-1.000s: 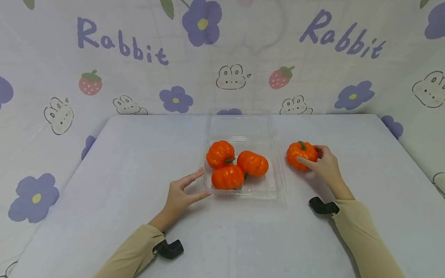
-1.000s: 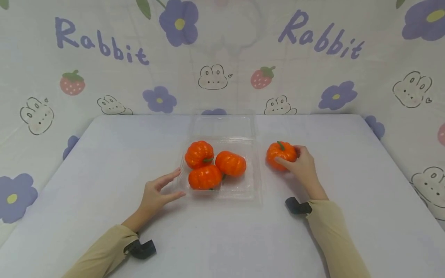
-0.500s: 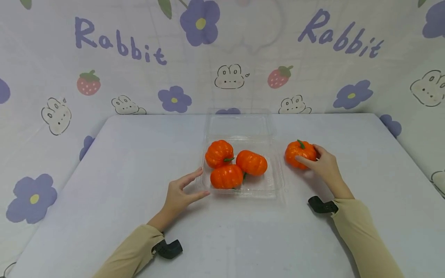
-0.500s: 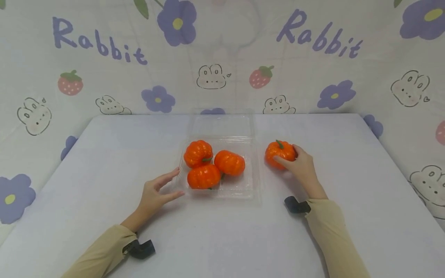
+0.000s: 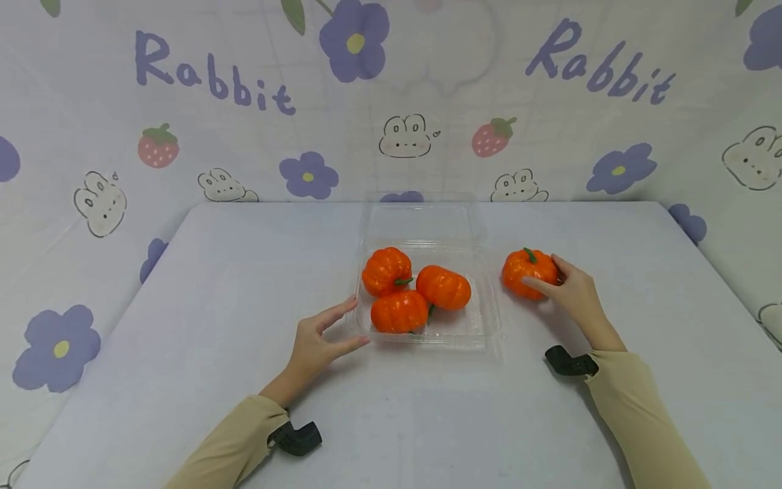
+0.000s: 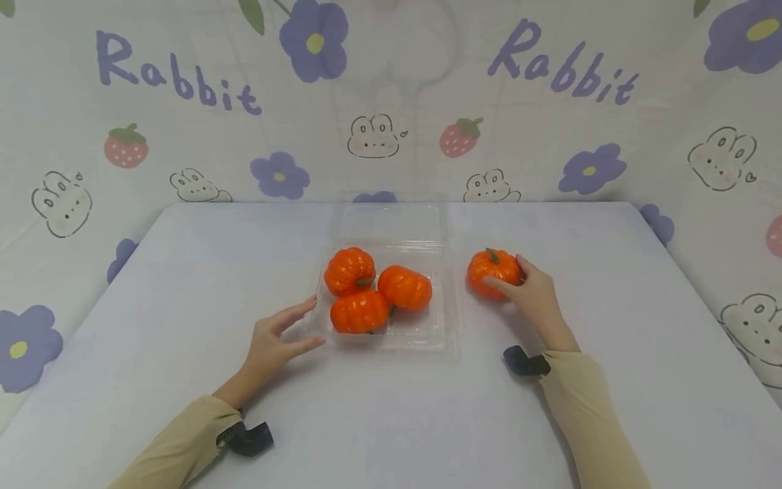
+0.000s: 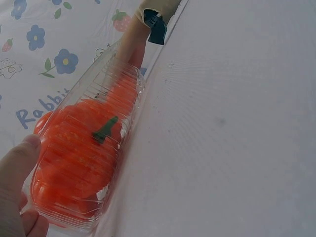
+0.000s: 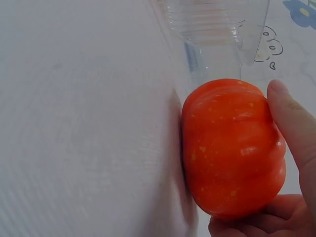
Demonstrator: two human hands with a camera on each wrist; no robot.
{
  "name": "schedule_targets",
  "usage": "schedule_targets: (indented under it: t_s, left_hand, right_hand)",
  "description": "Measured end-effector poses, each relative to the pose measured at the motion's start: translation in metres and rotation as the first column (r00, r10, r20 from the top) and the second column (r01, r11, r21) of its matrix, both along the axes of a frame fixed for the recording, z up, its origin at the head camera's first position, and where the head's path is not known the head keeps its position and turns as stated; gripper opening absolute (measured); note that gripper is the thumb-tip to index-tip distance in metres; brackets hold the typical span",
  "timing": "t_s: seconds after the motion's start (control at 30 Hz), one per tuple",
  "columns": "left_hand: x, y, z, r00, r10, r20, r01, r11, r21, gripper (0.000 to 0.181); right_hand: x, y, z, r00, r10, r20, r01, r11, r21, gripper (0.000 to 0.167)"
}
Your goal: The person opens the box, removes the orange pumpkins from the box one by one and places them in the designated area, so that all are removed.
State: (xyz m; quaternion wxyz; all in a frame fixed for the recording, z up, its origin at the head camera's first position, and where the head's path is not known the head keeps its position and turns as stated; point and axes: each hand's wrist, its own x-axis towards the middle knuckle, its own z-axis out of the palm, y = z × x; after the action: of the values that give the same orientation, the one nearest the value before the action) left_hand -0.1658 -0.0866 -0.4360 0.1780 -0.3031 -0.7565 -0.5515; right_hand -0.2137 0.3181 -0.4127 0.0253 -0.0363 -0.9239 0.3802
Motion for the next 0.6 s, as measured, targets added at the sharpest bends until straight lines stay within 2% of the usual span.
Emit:
schedule_targets:
  t_s: [0.17, 0.27, 0.47, 0.6]
  left_hand:
    - [0.0, 0.0, 0.0, 1.0, 0.003, 0.011, -0.003, 1.0, -0.001, 0.052]
    - [0.001, 0.0, 0.0, 1.0, 0.01, 0.014, -0.01, 1.0, -0.005, 0.052]
    - [0.0, 0.0, 0.002, 1.0, 0.007, -0.01, -0.007, 1.0, -0.007, 0.052]
    - [-0.001, 0.0, 0.002, 1.0, 0.002, 0.005, -0.002, 1.0, -0.003, 0.052]
  right_hand:
    - [0.001, 0.0, 0.004, 1.0, 0.011, 0.014, -0.011, 1.0, -0.014, 0.095]
    - [0.003, 0.0, 0.007, 1.0, 0.011, -0.011, -0.011, 1.0, -0.024, 0.097]
    - [0.004, 0.003, 0.013, 0.991, 0.065, -0.118, -0.067, 0.998, -0.013, 0.092]
    - [0.006, -0.002, 0.019, 0.972, 0.09, -0.217, -0.097, 0.995, -0.02, 0.089]
